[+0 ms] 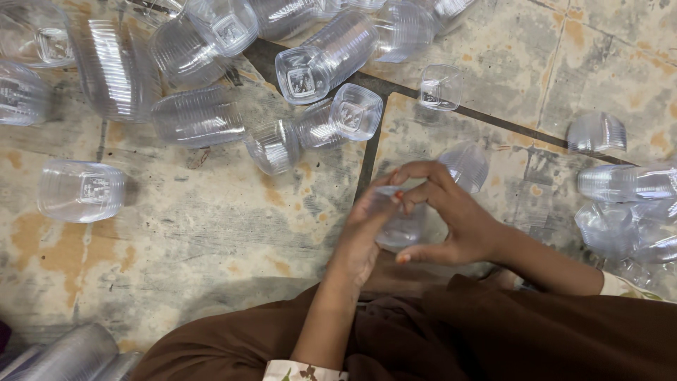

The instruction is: The person sits on the floor among scattered clear plastic cups and stacks them one at a time, picking up loose cups and fitting each into a growing stack held in one hand, occasionally reaching aside for the next cup.

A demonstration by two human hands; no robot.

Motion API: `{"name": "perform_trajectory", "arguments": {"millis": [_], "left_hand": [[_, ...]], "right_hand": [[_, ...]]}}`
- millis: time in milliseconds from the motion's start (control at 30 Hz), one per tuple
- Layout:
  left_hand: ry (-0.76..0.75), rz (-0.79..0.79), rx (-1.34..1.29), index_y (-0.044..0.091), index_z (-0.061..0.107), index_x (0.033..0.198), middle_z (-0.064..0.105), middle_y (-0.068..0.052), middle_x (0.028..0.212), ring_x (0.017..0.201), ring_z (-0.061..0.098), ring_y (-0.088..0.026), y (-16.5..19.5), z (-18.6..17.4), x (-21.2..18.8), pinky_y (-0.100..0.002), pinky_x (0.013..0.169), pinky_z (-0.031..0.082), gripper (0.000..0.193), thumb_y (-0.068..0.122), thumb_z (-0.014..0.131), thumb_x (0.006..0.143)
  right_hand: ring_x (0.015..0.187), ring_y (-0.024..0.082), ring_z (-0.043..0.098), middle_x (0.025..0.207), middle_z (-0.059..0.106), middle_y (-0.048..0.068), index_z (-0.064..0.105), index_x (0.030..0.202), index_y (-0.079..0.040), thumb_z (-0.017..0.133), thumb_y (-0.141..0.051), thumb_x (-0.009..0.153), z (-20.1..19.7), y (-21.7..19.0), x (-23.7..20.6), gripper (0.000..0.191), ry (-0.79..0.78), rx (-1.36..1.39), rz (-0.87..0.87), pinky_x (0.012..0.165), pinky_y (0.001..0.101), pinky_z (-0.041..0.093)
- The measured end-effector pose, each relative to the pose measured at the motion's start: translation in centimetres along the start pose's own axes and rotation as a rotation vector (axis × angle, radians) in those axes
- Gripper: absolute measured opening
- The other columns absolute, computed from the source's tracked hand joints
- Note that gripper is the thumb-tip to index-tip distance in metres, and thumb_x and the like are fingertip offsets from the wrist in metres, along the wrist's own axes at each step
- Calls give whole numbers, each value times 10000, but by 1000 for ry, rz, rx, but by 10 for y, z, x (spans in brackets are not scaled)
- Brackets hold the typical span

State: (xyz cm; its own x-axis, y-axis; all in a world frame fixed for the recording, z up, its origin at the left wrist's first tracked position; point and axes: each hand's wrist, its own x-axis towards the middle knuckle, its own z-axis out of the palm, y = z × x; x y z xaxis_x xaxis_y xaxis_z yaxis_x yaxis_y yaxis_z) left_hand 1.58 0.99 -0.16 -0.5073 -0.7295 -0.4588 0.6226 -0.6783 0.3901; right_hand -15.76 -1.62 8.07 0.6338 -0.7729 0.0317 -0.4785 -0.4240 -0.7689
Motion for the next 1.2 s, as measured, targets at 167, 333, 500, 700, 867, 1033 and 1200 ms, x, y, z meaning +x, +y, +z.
{"name": "perform_trajectory", "arguments": {"millis": [167, 333, 500, 700, 867, 1033, 1200], "left_hand": [[194, 207, 211, 76, 610, 1372, 682, -105, 1259, 1121, 679, -176, 20, 0, 2, -299, 931, 588, 441, 151, 666, 941], [118, 240, 309, 93, 581, 1305, 611, -90, 1322, 1094, 649, -218, 24, -1, 7, -402, 831, 573, 444, 95, 677, 873], [283, 299, 813, 153, 595, 1280, 577, -97, 1348, 1130, 670, -247, 20, 0, 9, -376, 861, 586, 475, 105, 720, 824], [375, 317, 1059, 195, 616, 1278, 649, -68, 1270, 1079, 701, -270, 22, 5, 3, -390, 875, 581, 439, 175, 676, 844], [439, 431, 1315, 188, 636, 1258, 657, -66, 1228, 1114, 650, -305, 27, 7, -2, -451, 878, 534, 377, 208, 645, 882], [448, 413, 1334, 171, 635, 1245, 662, -67, 1198, 1119, 620, -299, 32, 8, -2, -439, 893, 523, 344, 266, 666, 916], [431, 480, 1283, 193, 721, 1195, 703, -26, 1158, 1047, 651, -277, 34, 2, 1, -411, 881, 532, 270, 213, 624, 945]], "right_hand": [[1394, 396, 397, 1505, 425, 163, 568, 1331, -205, 797, -510, 783, -22, 0, 6, 668, -72, -377, 221, 1098, 525, 414], [1336, 427, 443, 1513, 390, 202, 447, 1450, -184, 765, -486, 803, -30, 1, 7, 782, -178, -518, 378, 1046, 568, 416], [1254, 373, 513, 1499, 419, 174, 352, 1525, -142, 734, -501, 796, -30, 7, 6, 898, -176, -420, 487, 1050, 505, 457], [1330, 398, 469, 1465, 451, 184, 418, 1467, -154, 759, -515, 787, -37, 14, 3, 842, -197, -670, 398, 1057, 566, 426], [1329, 450, 434, 1479, 412, 216, 423, 1458, -157, 778, -505, 742, -42, 22, -6, 872, -214, -786, 641, 970, 576, 464], [1323, 380, 510, 1465, 487, 134, 454, 1463, -176, 713, -283, 824, -38, 34, -12, 697, -227, -775, 744, 985, 501, 530], [1307, 358, 513, 1449, 503, 119, 473, 1459, -182, 678, -216, 839, -41, 39, -11, 653, -237, -721, 721, 999, 498, 516]]}}
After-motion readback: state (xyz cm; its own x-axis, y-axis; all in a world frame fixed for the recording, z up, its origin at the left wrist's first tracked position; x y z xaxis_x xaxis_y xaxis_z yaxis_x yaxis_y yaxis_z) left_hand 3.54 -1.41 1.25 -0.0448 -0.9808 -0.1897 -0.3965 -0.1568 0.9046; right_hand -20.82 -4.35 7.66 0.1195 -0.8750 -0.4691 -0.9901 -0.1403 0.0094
